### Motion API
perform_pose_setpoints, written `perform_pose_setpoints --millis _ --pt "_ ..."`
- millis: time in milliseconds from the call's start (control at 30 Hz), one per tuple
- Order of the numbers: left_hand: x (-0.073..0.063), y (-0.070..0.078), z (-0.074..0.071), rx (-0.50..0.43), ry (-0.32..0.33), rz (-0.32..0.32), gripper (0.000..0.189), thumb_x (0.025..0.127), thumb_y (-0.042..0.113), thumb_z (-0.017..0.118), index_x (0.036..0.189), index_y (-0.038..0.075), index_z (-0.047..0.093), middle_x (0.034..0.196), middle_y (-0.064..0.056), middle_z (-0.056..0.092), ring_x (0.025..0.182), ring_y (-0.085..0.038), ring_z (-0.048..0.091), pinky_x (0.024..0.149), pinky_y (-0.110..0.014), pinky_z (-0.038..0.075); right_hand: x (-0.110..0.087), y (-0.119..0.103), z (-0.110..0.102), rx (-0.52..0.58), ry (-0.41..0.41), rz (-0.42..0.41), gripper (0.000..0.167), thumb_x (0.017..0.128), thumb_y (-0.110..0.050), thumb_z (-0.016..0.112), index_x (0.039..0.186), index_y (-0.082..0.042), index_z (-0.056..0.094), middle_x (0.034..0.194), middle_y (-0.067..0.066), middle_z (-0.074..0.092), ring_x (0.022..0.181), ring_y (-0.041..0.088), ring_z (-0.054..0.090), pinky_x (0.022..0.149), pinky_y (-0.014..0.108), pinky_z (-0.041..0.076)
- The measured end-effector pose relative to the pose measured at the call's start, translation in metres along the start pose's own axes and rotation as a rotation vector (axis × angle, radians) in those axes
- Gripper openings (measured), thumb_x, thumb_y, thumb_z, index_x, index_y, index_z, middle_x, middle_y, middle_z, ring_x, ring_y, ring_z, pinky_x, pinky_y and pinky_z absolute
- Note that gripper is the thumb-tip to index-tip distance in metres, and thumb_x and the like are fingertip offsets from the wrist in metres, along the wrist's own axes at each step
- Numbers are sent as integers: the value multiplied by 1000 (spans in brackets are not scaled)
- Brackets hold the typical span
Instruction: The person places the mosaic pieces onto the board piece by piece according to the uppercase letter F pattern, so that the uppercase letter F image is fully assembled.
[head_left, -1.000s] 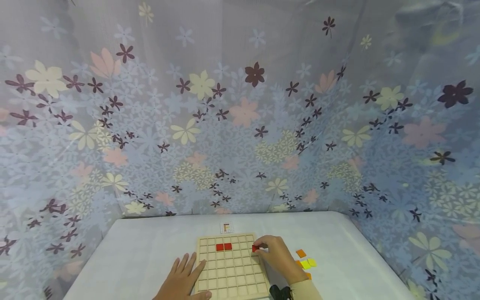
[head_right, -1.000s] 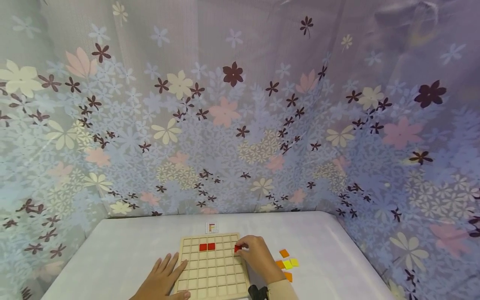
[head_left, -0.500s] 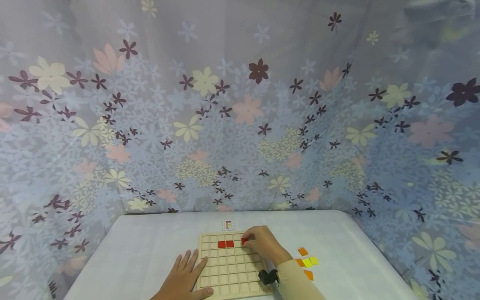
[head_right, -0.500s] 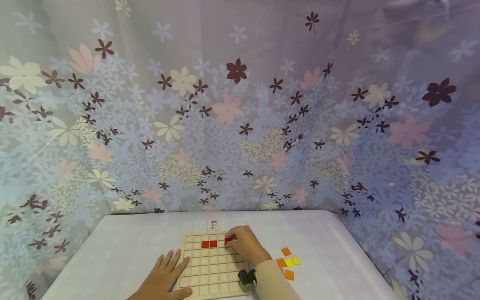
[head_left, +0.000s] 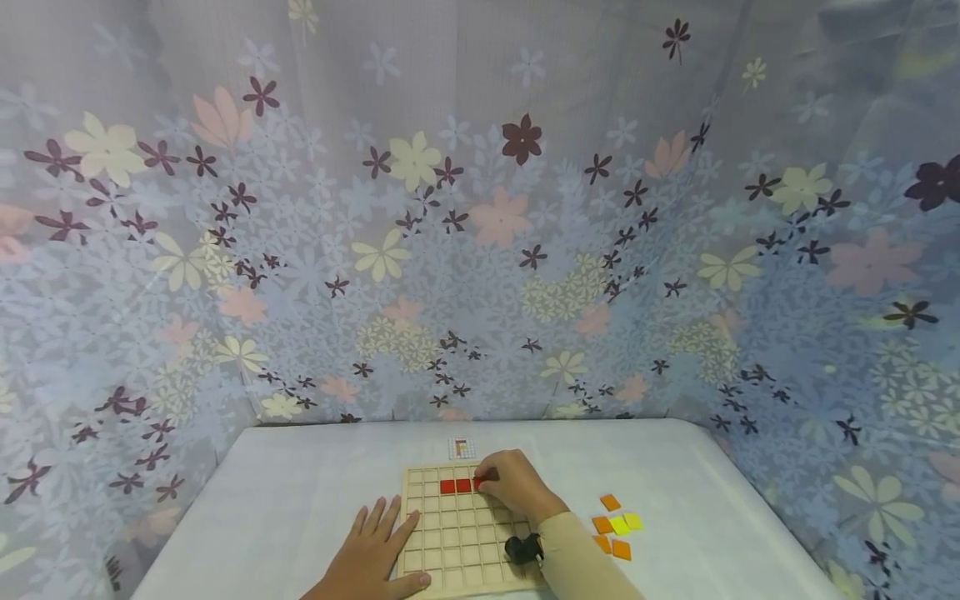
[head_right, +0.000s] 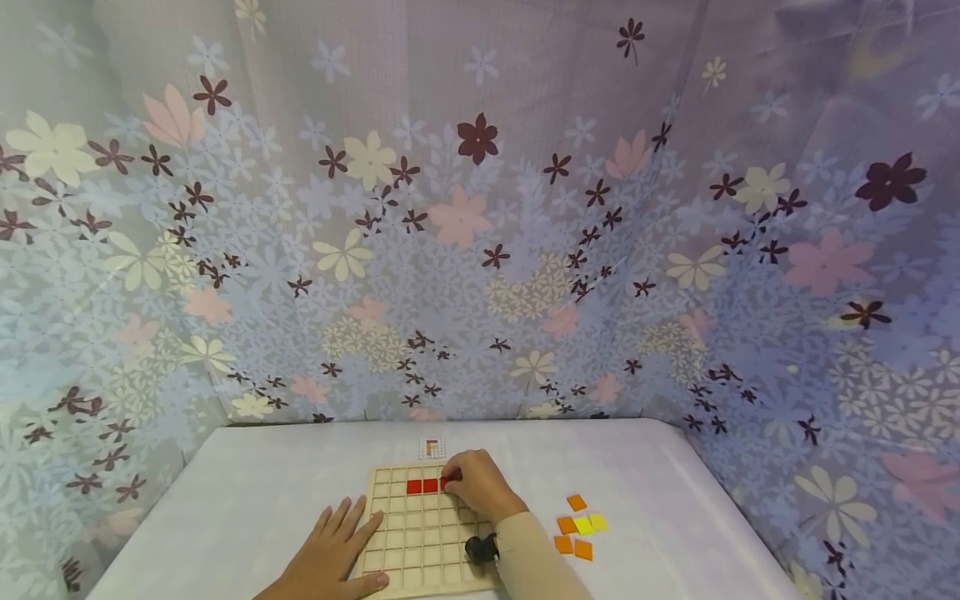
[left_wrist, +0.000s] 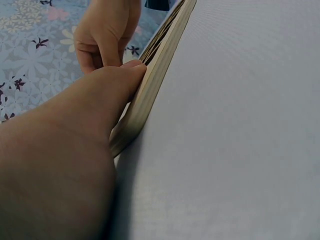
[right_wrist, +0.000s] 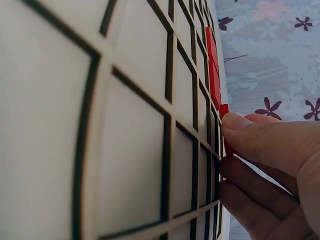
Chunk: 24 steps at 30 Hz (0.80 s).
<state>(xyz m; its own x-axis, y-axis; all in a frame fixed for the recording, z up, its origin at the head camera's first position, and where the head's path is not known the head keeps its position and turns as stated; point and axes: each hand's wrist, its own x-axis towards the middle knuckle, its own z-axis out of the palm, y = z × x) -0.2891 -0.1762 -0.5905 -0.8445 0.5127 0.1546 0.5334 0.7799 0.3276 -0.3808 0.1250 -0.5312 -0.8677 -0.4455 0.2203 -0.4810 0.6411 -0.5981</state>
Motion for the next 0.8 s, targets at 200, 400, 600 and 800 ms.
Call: perform_pose_setpoints --millis 200,400,600,800 --pt "-2 1 -4 -19 6 4 94 97 76 52 160 5 45 165 -31 27 151 -56 20 115 -75 12 3 -3 2 -22 -1 15 14 91 -2 82 104 -7 81 101 -2 74 98 19 69 85 38 57" --pt "0 1 -2 9 -19 -21 98 96 81 47 162 8 43 168 -27 25 153 -51 18 117 -71 11 4 -2 4 -48 2 11 13 90 -3 84 102 -8 81 103 1 74 102 24 69 88 42 57" --pt "2 0 0 19 -25 -22 99 95 82 46 162 9 44 168 -26 26 153 -50 19 118 -70 11 0 0 1 2 12 21 20 91 -5 84 111 -3 79 106 5 75 101 24 71 87 41 58" --pt "3 -1 -1 4 -28 -22 99 95 81 48 160 7 45 167 -28 26 152 -52 20 117 -73 12 -27 3 -13 110 105 31 24 97 -8 78 119 0 76 115 8 74 108 31 70 90 47 58"
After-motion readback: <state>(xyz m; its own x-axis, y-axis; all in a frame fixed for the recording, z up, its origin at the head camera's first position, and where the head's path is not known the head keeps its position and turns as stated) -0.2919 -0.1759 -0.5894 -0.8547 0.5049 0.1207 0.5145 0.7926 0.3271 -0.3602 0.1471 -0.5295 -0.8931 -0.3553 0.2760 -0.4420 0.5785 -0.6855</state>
